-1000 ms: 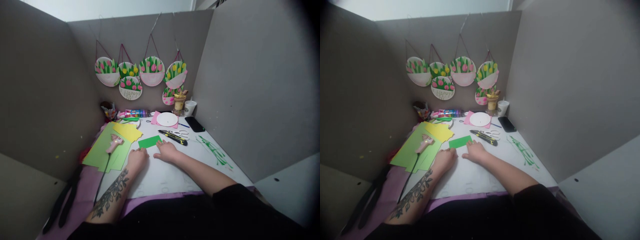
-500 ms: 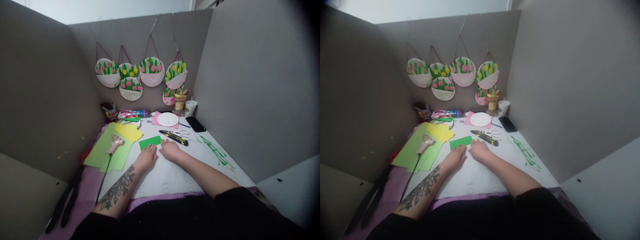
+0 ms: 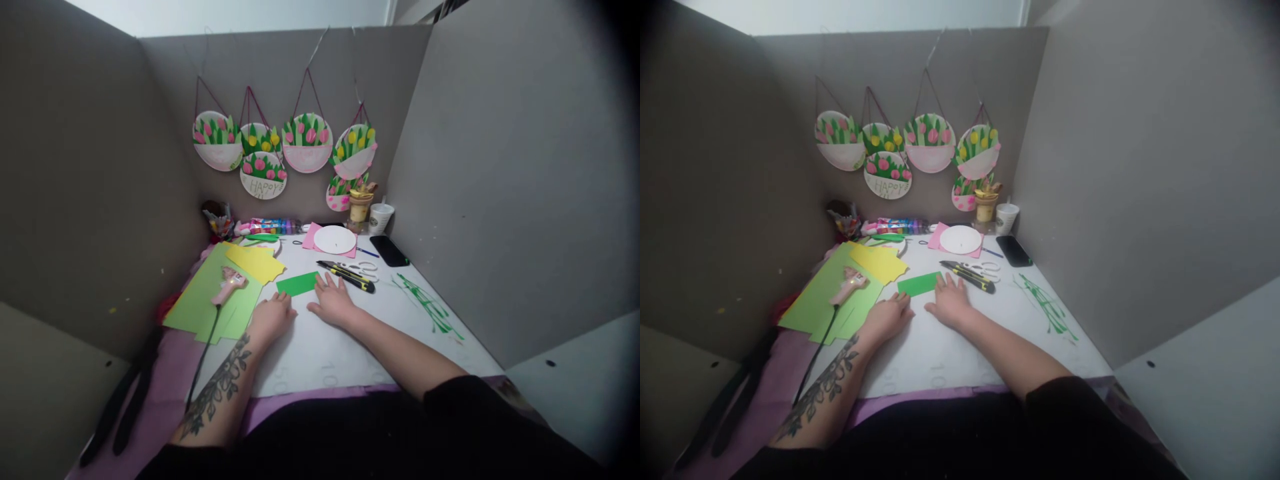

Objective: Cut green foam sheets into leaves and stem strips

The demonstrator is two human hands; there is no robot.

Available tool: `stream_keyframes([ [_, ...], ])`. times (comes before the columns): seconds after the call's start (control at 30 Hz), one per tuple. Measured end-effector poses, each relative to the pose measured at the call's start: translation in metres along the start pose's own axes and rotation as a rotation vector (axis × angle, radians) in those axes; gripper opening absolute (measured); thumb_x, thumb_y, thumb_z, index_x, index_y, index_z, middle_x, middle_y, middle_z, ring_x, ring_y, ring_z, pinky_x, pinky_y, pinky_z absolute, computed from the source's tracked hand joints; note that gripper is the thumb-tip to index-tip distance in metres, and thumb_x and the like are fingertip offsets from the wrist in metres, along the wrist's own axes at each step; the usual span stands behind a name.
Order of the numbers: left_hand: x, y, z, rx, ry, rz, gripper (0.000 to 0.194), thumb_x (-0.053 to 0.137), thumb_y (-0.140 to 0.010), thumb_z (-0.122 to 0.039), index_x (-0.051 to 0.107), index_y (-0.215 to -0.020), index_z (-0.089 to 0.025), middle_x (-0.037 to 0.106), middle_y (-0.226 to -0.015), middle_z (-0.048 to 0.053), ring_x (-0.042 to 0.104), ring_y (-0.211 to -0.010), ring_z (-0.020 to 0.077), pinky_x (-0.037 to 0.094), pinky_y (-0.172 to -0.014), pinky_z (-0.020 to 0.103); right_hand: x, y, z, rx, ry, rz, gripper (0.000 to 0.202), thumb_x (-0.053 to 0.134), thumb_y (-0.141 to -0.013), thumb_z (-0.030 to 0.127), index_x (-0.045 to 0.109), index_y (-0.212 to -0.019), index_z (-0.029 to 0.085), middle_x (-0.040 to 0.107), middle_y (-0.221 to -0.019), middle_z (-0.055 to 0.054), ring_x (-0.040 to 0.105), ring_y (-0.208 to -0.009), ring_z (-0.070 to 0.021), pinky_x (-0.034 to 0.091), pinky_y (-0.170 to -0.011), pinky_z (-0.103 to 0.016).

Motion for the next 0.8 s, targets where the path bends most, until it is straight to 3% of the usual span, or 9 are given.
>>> stream_keyframes([
  [0.17, 0.006, -0.003, 0.004, 0.008, 0.03, -0.004, 0.033, 0.047, -0.089, -0.03, 0.057, -0.119, -0.02, 0.057, -0.132, 0.012, 0.045, -0.13, 0.0272, 0.044, -0.097, 0.038, 0.01, 0.001, 0.032, -0.275, -0.104, 0.095, 0.065, 0.035, -0.093, 0.048, 0.027, -0.15, 0.016, 0.017, -0.157, -0.012, 0.007, -0.145, -0.0334, 0.008, -0.11, -0.063],
  [0.27, 0.006, -0.003, 0.006, -0.002, 0.052, 0.004, 0.038, 0.046, -0.089, -0.029, 0.054, -0.126, -0.021, 0.054, -0.137, 0.012, 0.044, -0.132, 0.0274, 0.042, -0.1, 0.04, 0.011, -0.001, 0.038, -0.337, -0.147, 0.096, 0.064, 0.032, -0.095, 0.047, 0.023, -0.151, 0.017, 0.018, -0.157, -0.012, 0.013, -0.145, -0.0303, 0.011, -0.11, -0.063],
  [0.8, 0.0, 0.001, 0.002, -0.021, 0.006, 0.011, 0.028, 0.045, -0.09, -0.034, 0.059, -0.111, -0.021, 0.055, -0.136, 0.01, 0.045, -0.131, 0.0266, 0.045, -0.097, 0.039, -0.001, -0.001, -0.013, -0.121, -0.092, 0.186, 0.079, 0.044, -0.086, 0.054, 0.023, -0.151, 0.013, 0.015, -0.157, -0.014, 0.013, -0.145, -0.0301, 0.011, -0.113, -0.055],
])
Point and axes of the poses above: each hand's wrist, its own y-axis away from the middle knuckle, its own x-axis out of the palm, z = x × y, the point moved 3 cm from there along -y, towards the middle knuckle
